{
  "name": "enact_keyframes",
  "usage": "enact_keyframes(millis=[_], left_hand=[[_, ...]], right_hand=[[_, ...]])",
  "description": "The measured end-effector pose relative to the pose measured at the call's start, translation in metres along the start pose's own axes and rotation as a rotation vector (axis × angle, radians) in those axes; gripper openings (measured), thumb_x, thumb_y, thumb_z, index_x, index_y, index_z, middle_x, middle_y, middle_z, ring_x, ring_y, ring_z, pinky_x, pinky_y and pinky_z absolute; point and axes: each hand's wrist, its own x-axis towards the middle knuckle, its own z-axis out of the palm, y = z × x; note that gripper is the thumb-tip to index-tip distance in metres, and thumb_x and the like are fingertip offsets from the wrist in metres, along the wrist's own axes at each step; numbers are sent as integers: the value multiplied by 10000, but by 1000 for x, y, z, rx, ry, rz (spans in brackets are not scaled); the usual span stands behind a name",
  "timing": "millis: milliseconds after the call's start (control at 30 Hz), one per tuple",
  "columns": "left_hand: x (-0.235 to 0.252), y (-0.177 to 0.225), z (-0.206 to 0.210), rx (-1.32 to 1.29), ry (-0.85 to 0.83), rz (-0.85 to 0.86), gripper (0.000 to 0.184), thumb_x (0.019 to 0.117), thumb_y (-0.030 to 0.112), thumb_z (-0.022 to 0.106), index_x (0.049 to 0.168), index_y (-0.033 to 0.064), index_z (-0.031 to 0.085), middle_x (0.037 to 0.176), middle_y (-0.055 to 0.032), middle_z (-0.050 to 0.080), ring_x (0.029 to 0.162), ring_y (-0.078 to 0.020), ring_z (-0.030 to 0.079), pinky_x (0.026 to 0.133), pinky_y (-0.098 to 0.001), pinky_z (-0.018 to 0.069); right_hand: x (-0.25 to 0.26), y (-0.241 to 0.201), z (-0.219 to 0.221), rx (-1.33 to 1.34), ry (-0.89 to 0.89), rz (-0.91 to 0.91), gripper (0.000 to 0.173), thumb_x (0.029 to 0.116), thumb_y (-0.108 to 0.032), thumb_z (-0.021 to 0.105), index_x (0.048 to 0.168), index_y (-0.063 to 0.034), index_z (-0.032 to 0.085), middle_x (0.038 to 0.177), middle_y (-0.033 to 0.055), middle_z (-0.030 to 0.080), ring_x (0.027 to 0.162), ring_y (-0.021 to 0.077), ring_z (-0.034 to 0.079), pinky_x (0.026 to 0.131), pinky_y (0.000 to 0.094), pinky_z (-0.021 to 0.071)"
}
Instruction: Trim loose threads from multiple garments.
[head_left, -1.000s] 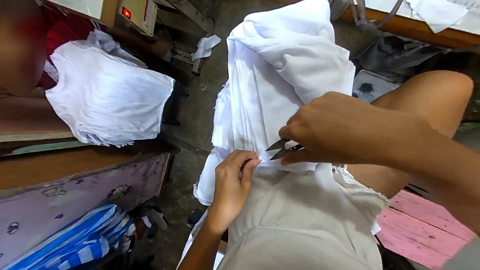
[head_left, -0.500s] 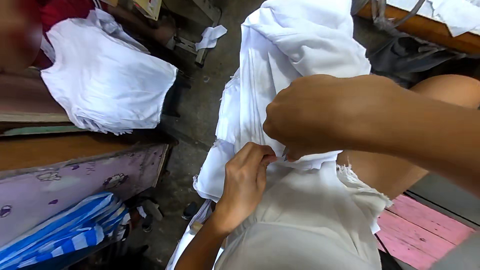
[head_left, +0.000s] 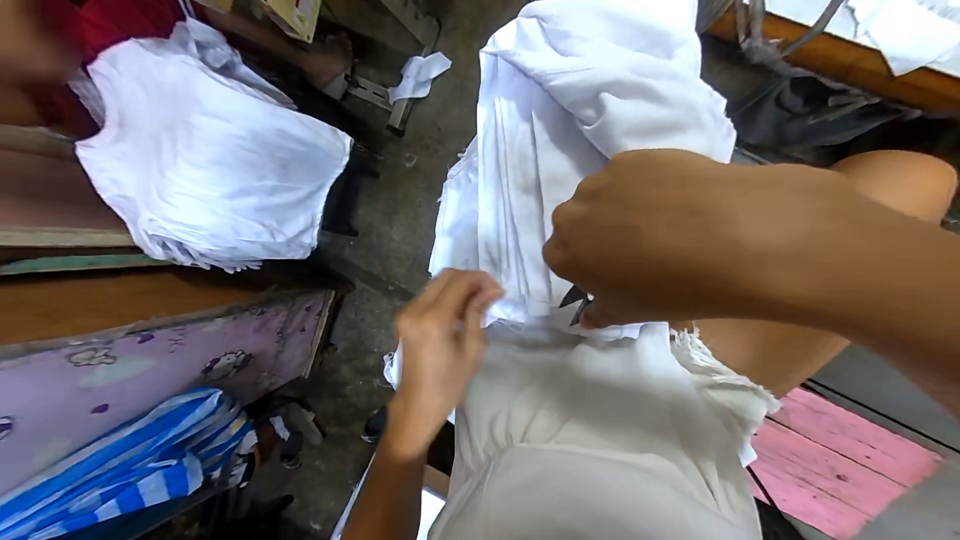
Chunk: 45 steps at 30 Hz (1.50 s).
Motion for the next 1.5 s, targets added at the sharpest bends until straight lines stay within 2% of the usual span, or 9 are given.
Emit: enact_keyframes(millis=[167, 233, 300, 433, 567, 733, 867, 1233, 1500], left_hand=[[5, -93, -54, 460, 169, -414, 499, 1086, 330, 489, 927, -107, 670, 928, -298, 651, 825, -446, 651, 752, -623, 500], [1, -111, -59, 451, 138, -489, 356, 994, 126, 634, 1229, -139, 596, 1350, -414, 468, 1188, -598, 517, 977, -722, 424], [-1, -107, -50, 383, 133, -462, 641, 889, 45, 726, 1442, -111, 442, 1543, -437, 218, 1335, -654, 348, 1037, -758, 338], [-1, -59, -5, 171, 166, -200, 424, 946, 236, 717, 1231, -72, 652, 1390, -315, 518, 1222, -413, 573, 970, -518, 512], [-22, -7, 50, -132, 169, 175, 222, 911, 281, 776, 978, 70, 779, 1026, -115, 673, 1025, -162, 613, 907, -254, 497], [-34, 8, 83, -97, 144, 222, 154, 927, 169, 732, 971, 35, 795, 914, -140, 698, 911, -185, 644, 863, -225, 508], [-34, 11, 79, -101, 138, 137, 99, 890, 89, 718, 827, 46, 781, 865, -101, 710, 899, -152, 655, 860, -194, 503], [-33, 14, 75, -22, 137, 123, 178, 922, 211, 733, 948, 44, 791, 896, -124, 683, 828, -137, 633, 788, -194, 511], [-29, 15, 85, 126, 129, 202, 143, 916, 107, 672, 852, 81, 796, 801, -90, 679, 767, -181, 622, 734, -250, 501]], right_hand=[[-15, 33, 64, 222, 338, -29, 438, 793, -591, 767, 761, -178, 623, 526, -71, 442, 467, 122, 494, 449, 341, 358], [-18, 37, 105, 378, 474, -49, 395, 773, -523, 774, 833, -156, 640, 585, -62, 518, 503, 113, 531, 462, 338, 396], [-20, 33, 141, 498, 603, -39, 362, 810, -459, 740, 911, -116, 682, 724, -17, 624, 594, 109, 593, 489, 312, 440], [-19, 21, 171, 619, 787, -2, 319, 888, -380, 705, 958, -71, 740, 830, 24, 668, 649, 76, 596, 513, 240, 447], [-25, 19, 177, 697, 802, 66, 318, 878, -364, 728, 1002, -71, 737, 870, 7, 693, 703, 36, 611, 579, 206, 485], [-33, 20, 179, 932, 773, 145, 324, 824, -286, 781, 1057, -74, 706, 820, -34, 702, 647, -67, 582, 573, 100, 478], [-31, 16, 183, 868, 792, 170, 390, 809, -364, 790, 1070, -86, 708, 834, -38, 693, 664, -41, 566, 582, 130, 464], [-27, 13, 190, 753, 854, 152, 417, 824, -418, 768, 1053, -75, 709, 883, -17, 680, 739, 5, 594, 617, 178, 480], [-26, 10, 192, 758, 874, 156, 411, 830, -410, 765, 1046, -65, 710, 870, -7, 678, 725, 10, 597, 613, 179, 489]])
